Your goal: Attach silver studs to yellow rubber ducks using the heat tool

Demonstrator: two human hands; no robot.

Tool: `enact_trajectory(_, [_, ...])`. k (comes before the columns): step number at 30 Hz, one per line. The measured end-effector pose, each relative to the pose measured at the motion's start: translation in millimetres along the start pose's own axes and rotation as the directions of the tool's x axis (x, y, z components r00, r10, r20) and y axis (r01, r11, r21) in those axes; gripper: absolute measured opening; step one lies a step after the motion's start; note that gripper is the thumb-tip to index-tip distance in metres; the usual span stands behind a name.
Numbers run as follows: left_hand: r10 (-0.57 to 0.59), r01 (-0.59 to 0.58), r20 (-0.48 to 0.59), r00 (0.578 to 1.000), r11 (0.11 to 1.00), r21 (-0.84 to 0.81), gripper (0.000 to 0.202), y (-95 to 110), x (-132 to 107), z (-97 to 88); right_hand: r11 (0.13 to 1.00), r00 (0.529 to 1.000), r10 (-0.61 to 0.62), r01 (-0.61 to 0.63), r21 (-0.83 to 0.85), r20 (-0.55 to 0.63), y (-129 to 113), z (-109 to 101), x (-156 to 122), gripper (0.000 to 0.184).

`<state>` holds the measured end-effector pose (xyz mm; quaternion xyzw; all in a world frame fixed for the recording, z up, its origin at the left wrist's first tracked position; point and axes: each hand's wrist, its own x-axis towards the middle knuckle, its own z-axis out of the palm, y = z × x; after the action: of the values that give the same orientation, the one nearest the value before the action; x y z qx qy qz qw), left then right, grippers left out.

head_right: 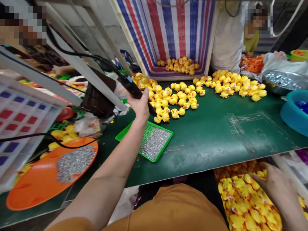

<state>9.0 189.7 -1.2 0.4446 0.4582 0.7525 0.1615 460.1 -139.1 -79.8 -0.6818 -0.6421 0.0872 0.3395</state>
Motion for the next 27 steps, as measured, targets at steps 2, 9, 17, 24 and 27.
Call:
enact_trajectory(2, [0.001,-0.001,0.039,0.999,1.000,-0.002,0.047,-2,-2,1.2,0.994,0.986,-0.037,0.021,-0.103,-0.161,-39,42,44,0.034])
enact_trajectory(9, [-0.023,0.026,0.153,0.988,1.000,-0.017,0.050,5,-18,-3.5,0.914,0.902,-0.364,0.394,-0.098,0.233,-193,199,203,0.062])
enact_trajectory(17, [-0.194,0.206,0.445,0.874,0.978,0.021,0.044,14,-24,-19.1,0.919,0.880,-0.277,0.360,-0.162,0.386,-204,243,235,0.066])
enact_trajectory(24, [-0.339,0.248,0.550,0.763,0.940,0.236,0.051,9,-42,-38.2,0.724,0.875,0.112,-0.396,0.565,0.470,-186,198,177,0.054])
enact_trajectory(27, [-0.350,0.104,0.530,0.772,0.893,0.438,0.047,13,-55,-59.3,0.319,0.761,0.089,-0.633,0.705,0.643,-188,180,146,0.039])
